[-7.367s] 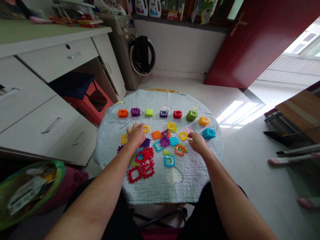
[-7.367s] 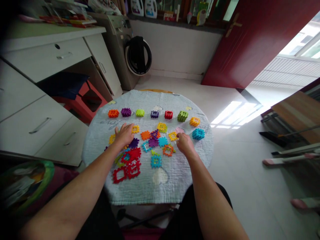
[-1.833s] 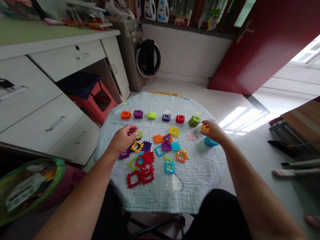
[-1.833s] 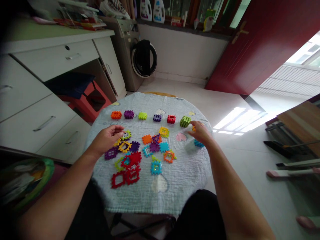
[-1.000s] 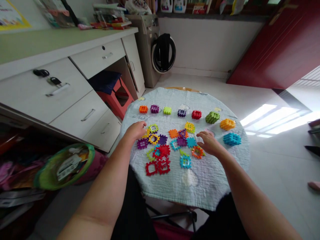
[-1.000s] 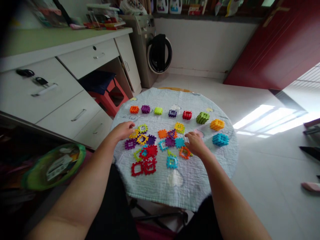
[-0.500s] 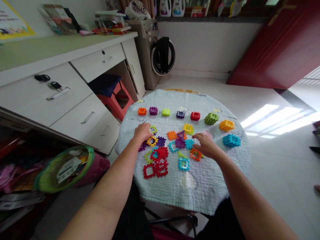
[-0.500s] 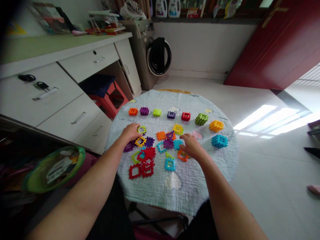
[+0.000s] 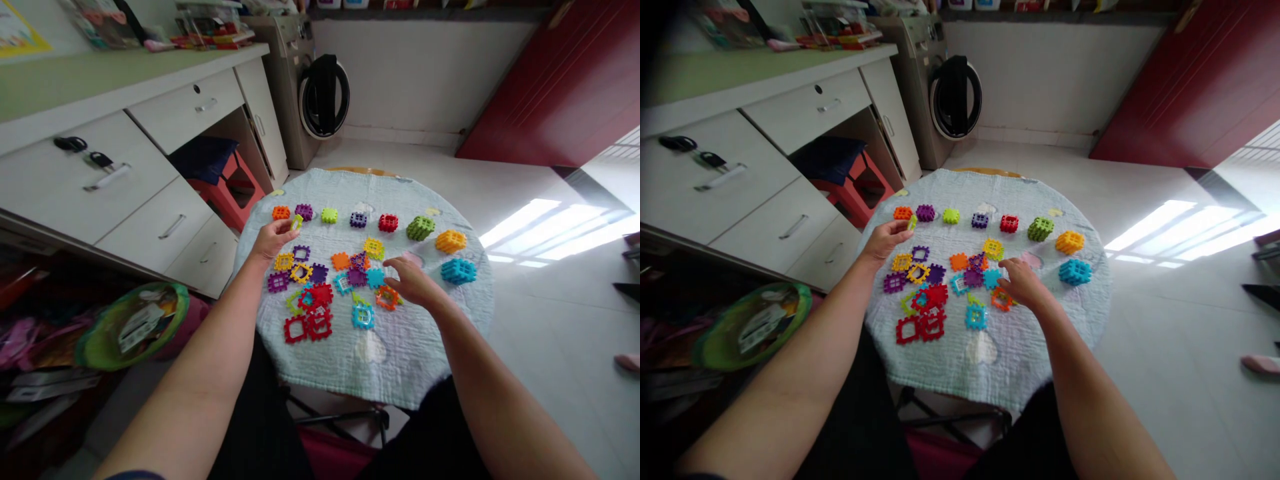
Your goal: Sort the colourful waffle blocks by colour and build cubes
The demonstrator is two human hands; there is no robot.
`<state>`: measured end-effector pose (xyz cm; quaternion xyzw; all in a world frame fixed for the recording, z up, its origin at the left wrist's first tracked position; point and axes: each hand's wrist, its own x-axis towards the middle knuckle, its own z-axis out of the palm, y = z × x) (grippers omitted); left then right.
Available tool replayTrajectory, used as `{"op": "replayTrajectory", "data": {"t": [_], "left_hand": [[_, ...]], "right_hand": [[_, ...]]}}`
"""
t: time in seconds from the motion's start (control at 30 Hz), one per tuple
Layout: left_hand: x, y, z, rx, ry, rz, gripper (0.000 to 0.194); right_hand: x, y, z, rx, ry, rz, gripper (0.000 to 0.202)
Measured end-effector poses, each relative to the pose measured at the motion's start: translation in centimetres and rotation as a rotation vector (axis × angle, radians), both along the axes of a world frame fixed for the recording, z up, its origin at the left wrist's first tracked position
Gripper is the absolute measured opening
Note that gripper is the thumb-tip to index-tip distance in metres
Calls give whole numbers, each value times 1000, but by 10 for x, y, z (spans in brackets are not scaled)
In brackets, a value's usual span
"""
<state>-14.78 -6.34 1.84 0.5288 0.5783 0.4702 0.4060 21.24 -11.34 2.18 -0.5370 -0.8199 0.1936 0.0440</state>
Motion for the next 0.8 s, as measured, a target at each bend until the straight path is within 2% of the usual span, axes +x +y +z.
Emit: {"op": "replayTrajectory", "data": {"t": [0.07, 0.17, 0.33, 0.43, 0.6, 0.8], "left_hand": [[3, 0, 2, 8, -15, -38, 56], [4, 6, 3, 17, 72, -118, 58], [6, 30, 4, 26, 367, -222, 65], [14, 48, 7, 79, 566, -283, 60], [42, 84, 18, 214, 1005, -413, 46], [62, 126, 24, 213, 1361, -512, 51]], "right_hand": [[-4, -5, 1, -24, -26, -13, 34], [-17, -25, 6, -40, -22, 7, 32], [-49, -82, 16, -61, 168, 35, 34], [-64, -104, 16, -105, 266, 75, 35], [-69, -96, 11, -159, 279, 32, 32], [-61, -85, 12, -179, 294, -17, 29]]}}
